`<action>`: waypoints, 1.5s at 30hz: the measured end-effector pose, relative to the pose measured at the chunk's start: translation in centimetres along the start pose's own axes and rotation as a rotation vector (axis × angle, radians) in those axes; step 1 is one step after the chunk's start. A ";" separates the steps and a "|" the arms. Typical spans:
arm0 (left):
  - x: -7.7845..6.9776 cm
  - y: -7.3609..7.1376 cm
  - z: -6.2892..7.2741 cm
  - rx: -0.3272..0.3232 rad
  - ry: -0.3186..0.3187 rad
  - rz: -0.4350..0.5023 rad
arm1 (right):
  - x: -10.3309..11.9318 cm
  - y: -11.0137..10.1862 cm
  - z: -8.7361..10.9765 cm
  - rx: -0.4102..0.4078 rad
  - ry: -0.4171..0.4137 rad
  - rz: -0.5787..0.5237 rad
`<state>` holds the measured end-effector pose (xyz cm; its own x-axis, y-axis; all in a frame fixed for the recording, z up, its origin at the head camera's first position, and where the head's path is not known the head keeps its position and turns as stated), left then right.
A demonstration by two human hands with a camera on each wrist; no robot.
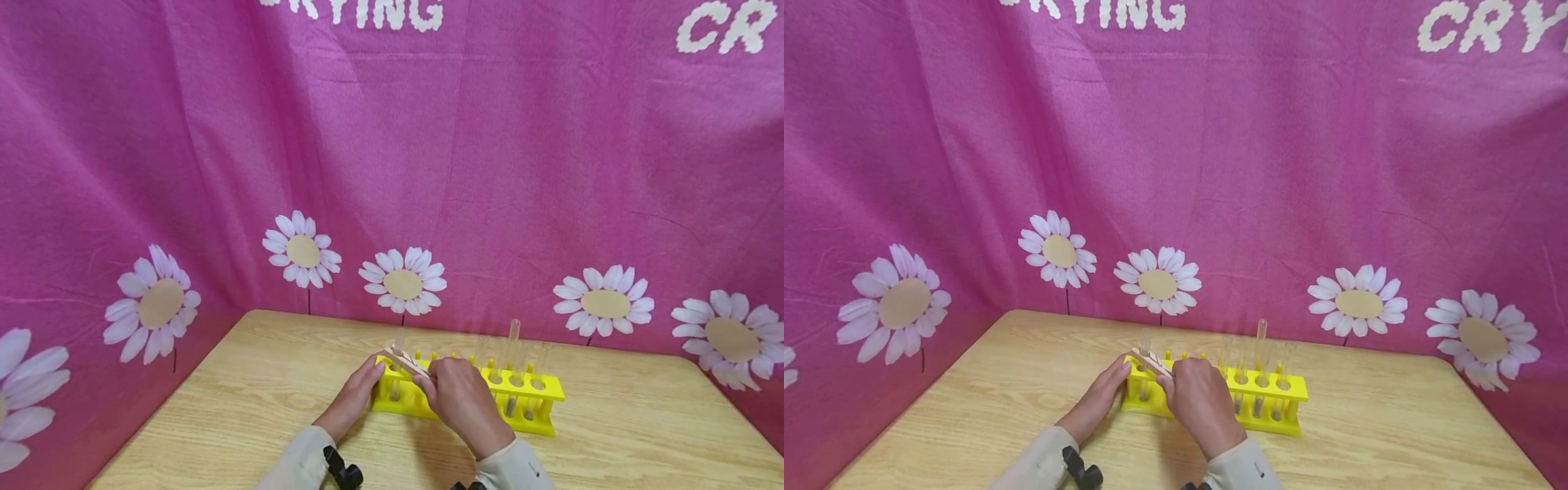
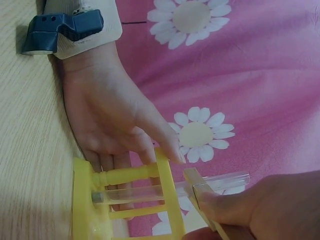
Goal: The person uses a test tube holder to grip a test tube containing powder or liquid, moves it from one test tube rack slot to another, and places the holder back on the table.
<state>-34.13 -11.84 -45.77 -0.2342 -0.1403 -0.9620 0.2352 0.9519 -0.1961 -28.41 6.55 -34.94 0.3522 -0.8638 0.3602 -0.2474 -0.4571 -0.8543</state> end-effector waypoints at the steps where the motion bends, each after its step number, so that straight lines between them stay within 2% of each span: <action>1: 0.0 0.0 0.0 0.001 -0.001 -0.001 | 0.0 0.0 0.0 0.006 0.004 0.000; 8: -0.1 0.1 -0.2 0.004 -0.010 -0.002 | -0.4 0.0 -0.1 0.039 0.047 -0.017; 27: 0.0 0.3 -0.2 0.011 0.005 -0.003 | -0.8 0.0 -0.1 0.118 0.091 -0.101; 39: 0.0 0.2 0.1 0.000 0.021 -0.003 | -0.6 -0.7 0.0 0.055 0.038 -0.089; 45: -0.3 0.1 0.0 0.003 0.029 -0.011 | -0.3 -1.5 -0.1 0.037 0.043 -0.104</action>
<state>-34.06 -11.68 -45.55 -0.2640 -0.1428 -0.9539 0.2352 0.9496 -0.2073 -28.27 7.46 -33.73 0.3351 -0.8210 0.4622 -0.1781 -0.5369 -0.8246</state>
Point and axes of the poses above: each hand's wrist, its own z-axis away from the middle knuckle, its own y-axis out of the palm, x = y × z, the point moved 3 cm from there along -z, towards the middle knuckle, and after that the axes turned 5 degrees about y, right-handed, at the moved point
